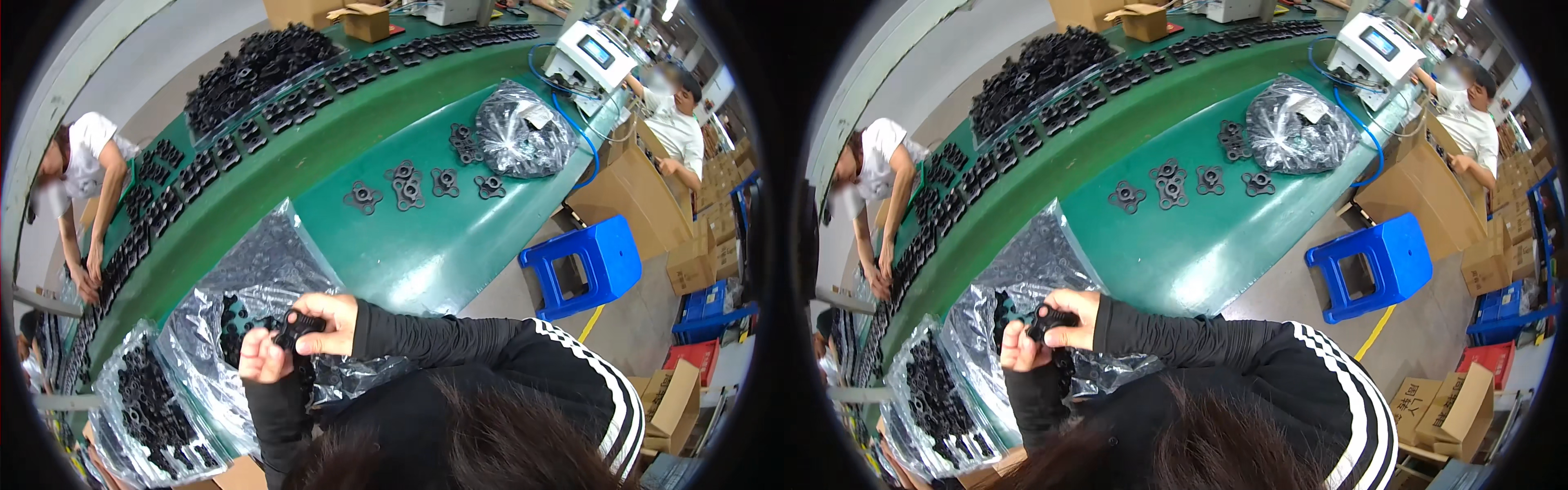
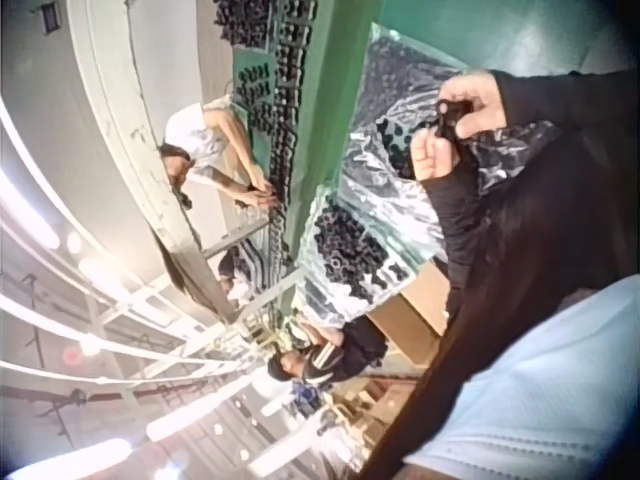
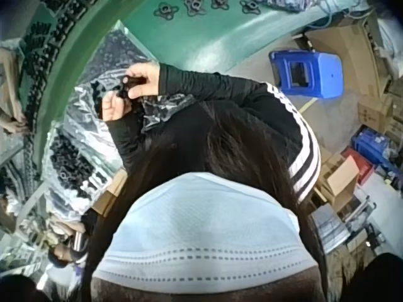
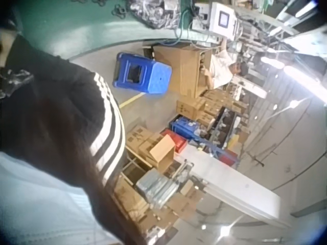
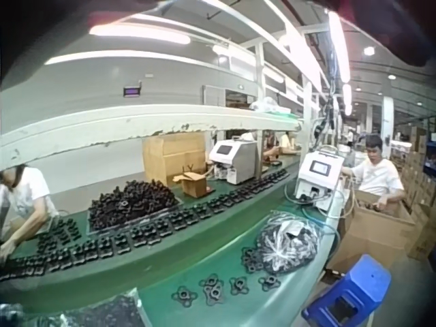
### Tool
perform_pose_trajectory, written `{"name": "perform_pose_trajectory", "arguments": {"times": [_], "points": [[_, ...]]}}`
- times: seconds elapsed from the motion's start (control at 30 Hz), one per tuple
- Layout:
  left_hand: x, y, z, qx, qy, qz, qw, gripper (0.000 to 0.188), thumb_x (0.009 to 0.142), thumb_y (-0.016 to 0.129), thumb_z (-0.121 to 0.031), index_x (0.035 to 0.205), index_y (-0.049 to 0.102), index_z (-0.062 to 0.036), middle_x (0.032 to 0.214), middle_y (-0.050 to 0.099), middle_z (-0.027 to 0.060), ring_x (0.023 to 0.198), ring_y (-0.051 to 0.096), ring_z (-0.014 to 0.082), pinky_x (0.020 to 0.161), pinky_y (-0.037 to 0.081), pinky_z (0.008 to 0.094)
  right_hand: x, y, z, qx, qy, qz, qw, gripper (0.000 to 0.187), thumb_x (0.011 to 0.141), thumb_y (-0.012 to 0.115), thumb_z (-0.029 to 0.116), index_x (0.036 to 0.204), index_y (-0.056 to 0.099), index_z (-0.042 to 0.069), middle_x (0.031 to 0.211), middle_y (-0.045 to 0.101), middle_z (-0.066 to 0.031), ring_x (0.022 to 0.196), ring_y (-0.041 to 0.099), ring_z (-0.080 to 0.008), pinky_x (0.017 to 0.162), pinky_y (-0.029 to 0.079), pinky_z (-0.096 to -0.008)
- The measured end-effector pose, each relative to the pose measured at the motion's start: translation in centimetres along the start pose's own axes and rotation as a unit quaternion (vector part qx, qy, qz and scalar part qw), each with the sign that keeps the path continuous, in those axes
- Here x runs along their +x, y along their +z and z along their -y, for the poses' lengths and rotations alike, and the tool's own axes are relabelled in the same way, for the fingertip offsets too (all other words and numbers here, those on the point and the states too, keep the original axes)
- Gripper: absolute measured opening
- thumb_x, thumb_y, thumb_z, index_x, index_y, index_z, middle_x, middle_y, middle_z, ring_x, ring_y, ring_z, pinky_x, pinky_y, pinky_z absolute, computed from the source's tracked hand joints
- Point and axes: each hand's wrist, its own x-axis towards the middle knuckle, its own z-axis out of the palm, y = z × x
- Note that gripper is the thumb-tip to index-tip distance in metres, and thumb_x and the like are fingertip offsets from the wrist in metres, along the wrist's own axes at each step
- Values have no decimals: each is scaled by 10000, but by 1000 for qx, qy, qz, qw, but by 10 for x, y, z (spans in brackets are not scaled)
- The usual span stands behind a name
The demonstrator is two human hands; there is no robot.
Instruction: The person assembles parts by taking rubber grommets from a bag and pressing them into the openings of plastic brackets by hand.
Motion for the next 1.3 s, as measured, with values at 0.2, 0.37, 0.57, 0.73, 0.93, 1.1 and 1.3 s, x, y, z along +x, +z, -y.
{"name": "perform_pose_trajectory", "arguments": {"times": [0.2, 0.37, 0.57, 0.73, 0.93, 1.1, 1.3], "points": [[2, 43, 5, 179, 115, -99, 972, 189, 825, 474, -2, 1012, 453, -24, 964, 578, 132, 847, 549, 186, 802, 425, 269, 1, 9, -3, -82, -53, -64, 993, 393, 674, 684, 42, 1021, 501, 20, 858, 578, -39, 655, 527, -104, 590, 429, -194], [9, 24, -12, 280, -116, 29, 952, 248, 833, 457, -26, 1080, 482, -37, 970, 593, 115, 837, 557, 128, 746, 425, 219, 4, -15, 9, 87, 144, -58, 984, 281, 736, 613, 29, 993, 500, 7, 834, 594, -109, 666, 560, -136, 597, 467, -215], [41, -64, 5, 720, 198, -108, 656, 354, 732, 504, -40, 1083, 539, -65, 1008, 602, 100, 947, 552, 226, 826, 394, 318, 17, -21, 17, 362, 241, -163, 886, 193, 763, 557, -24, 944, 503, 20, 740, 572, -118, 631, 568, -164, 527, 471, -234], [50, -74, 19, 834, 108, -78, 536, 361, 691, 526, -81, 1048, 576, -98, 988, 607, 80, 1040, 500, 247, 922, 279, 447, 14, -35, 2, 337, 212, -121, 909, 267, 757, 561, -33, 999, 468, 32, 746, 565, -121, 608, 569, -176, 492, 464, -245], [47, -50, -10, 782, 19, -81, 617, 339, 712, 542, -69, 1047, 577, -107, 941, 610, 65, 970, 537, 213, 861, 356, 399, 9, -35, 1, 295, 153, -156, 930, 341, 765, 575, -8, 1067, 422, 36, 733, 558, -109, 579, 561, -160, 455, 442, -211], [35, -37, -17, 512, 108, -143, 840, 289, 747, 555, -29, 1034, 567, -63, 933, 606, 80, 871, 578, 171, 750, 443, 290, 7, -35, 1, 231, 125, -134, 955, 389, 768, 590, 17, 1106, 400, 32, 727, 555, -97, 551, 546, -138, 434, 420, -178], [26, 18, -8, -71, -25, -99, 992, 223, 797, 534, 27, 1018, 545, -3, 928, 602, 116, 788, 602, 144, 669, 472, 178, 5, -19, 9, 175, 121, -63, 975, 446, 760, 604, 28, 1149, 385, 31, 720, 548, -78, 534, 523, -108, 425, 401, -158]]}}
